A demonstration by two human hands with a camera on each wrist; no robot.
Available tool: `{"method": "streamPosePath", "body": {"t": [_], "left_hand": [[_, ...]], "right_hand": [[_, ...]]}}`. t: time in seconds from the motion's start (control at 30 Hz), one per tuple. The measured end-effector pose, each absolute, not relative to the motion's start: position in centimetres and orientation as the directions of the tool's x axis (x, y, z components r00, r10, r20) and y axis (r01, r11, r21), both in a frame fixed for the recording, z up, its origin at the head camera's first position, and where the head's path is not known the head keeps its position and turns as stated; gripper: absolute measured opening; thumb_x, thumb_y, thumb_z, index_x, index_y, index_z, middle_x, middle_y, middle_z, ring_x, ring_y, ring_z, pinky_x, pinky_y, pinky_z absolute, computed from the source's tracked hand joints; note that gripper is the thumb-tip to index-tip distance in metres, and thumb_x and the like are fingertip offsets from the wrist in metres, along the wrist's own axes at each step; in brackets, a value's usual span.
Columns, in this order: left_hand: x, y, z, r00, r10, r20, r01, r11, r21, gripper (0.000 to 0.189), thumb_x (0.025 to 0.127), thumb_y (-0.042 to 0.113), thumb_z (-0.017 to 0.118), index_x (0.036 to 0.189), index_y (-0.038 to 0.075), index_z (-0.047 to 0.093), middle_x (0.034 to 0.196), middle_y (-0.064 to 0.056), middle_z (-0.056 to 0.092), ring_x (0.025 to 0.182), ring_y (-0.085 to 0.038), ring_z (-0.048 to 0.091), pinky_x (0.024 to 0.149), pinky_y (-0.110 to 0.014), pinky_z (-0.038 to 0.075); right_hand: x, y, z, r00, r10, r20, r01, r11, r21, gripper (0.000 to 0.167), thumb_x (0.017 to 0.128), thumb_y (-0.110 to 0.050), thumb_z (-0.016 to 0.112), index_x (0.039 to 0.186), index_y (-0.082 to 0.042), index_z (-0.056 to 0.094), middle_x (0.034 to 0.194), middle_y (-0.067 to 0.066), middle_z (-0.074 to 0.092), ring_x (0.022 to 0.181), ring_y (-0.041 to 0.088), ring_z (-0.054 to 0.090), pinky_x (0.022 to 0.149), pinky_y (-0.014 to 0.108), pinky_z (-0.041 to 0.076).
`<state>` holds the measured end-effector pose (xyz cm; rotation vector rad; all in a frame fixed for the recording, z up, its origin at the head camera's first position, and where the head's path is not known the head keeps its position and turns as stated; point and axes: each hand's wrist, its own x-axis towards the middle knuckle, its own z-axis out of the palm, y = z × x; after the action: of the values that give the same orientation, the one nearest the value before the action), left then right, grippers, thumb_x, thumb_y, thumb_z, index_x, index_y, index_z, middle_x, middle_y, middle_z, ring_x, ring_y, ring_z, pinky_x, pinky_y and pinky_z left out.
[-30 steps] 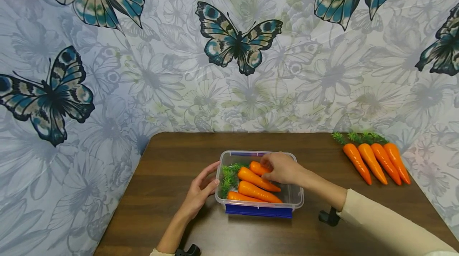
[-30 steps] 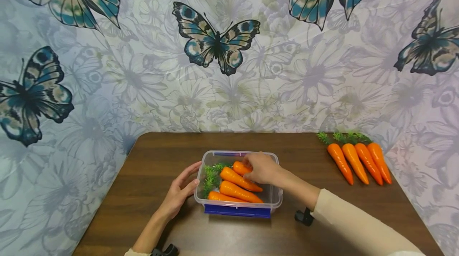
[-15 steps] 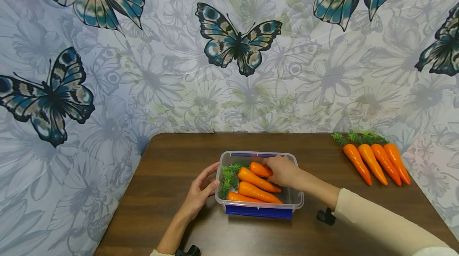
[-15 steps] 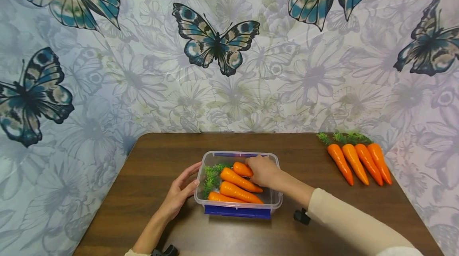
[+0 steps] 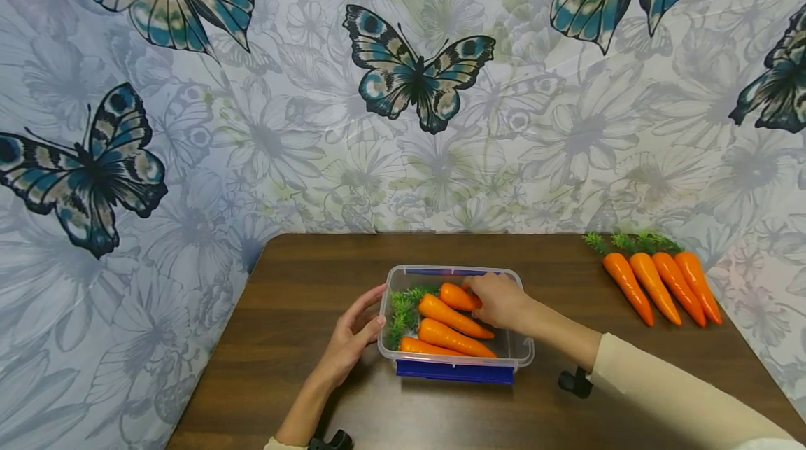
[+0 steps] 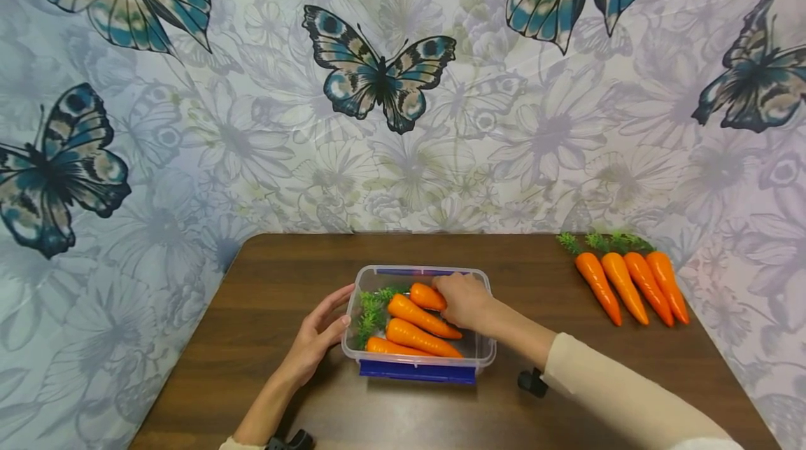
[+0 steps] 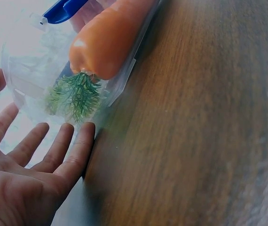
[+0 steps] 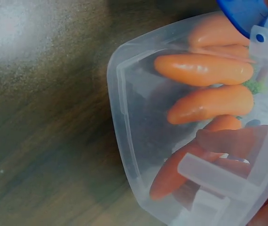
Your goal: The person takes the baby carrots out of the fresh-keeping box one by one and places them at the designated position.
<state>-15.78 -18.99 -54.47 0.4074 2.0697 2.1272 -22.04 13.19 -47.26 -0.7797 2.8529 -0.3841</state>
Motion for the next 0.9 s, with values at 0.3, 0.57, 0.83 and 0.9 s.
{"method": "streamPosePath", "body": {"t": [0.3,0.57,0.83,0.9], "left_hand": [[-15.8,-19.1,-54.6,-0.95,0.293,0.109,0.098,-0.051,0.994,0.059,0.109,0.012,0.061,0.166,0.016,0.042,0.17,-0.02,0.04,0.136,-0.033,0.064,0.097,-0.035,0.063],[-15.9,-19.1,-54.7,-0.949,0.294,0.112,0.101,-0.052,0.994,0.059,0.109,0.012,0.061,0.165,0.016,0.042,0.169,-0.02,0.041,0.136,-0.034,0.063,0.097,-0.034,0.063],[-15.9,-19.0,-54.7,-0.951,0.29,0.105,0.096,-0.048,0.994,0.059,0.11,0.013,0.061,0.165,0.017,0.042,0.169,-0.02,0.041,0.137,-0.037,0.063,0.097,-0.035,0.063],[-15.9,-19.0,-54.7,-0.951,0.29,0.107,0.097,-0.046,0.994,0.059,0.109,0.012,0.061,0.165,0.017,0.042,0.169,-0.02,0.041,0.137,-0.037,0.062,0.097,-0.035,0.063]], "right_hand": [[-21.7,13.5,-46.3,-0.859,-0.512,-0.022,-0.489,0.832,-0.264,0.04,0.086,-0.017,0.09,0.122,-0.01,0.074,0.093,0.001,0.075,0.079,0.017,0.063,0.074,0.042,0.056],[-21.0,14.1,-45.6,-0.852,-0.523,0.025,-0.505,0.809,-0.301,0.04,0.086,-0.017,0.09,0.123,-0.01,0.074,0.095,0.0,0.077,0.08,0.015,0.065,0.075,0.04,0.059],[-20.5,14.8,-44.4,-0.87,-0.491,0.031,-0.465,0.799,-0.381,0.043,0.089,-0.018,0.087,0.129,-0.011,0.073,0.104,0.001,0.08,0.084,0.016,0.071,0.074,0.038,0.06],[-20.4,14.9,-44.2,-0.874,-0.484,0.031,-0.456,0.798,-0.394,0.044,0.09,-0.018,0.087,0.131,-0.011,0.072,0.106,0.001,0.08,0.087,0.017,0.073,0.076,0.038,0.061]]}}
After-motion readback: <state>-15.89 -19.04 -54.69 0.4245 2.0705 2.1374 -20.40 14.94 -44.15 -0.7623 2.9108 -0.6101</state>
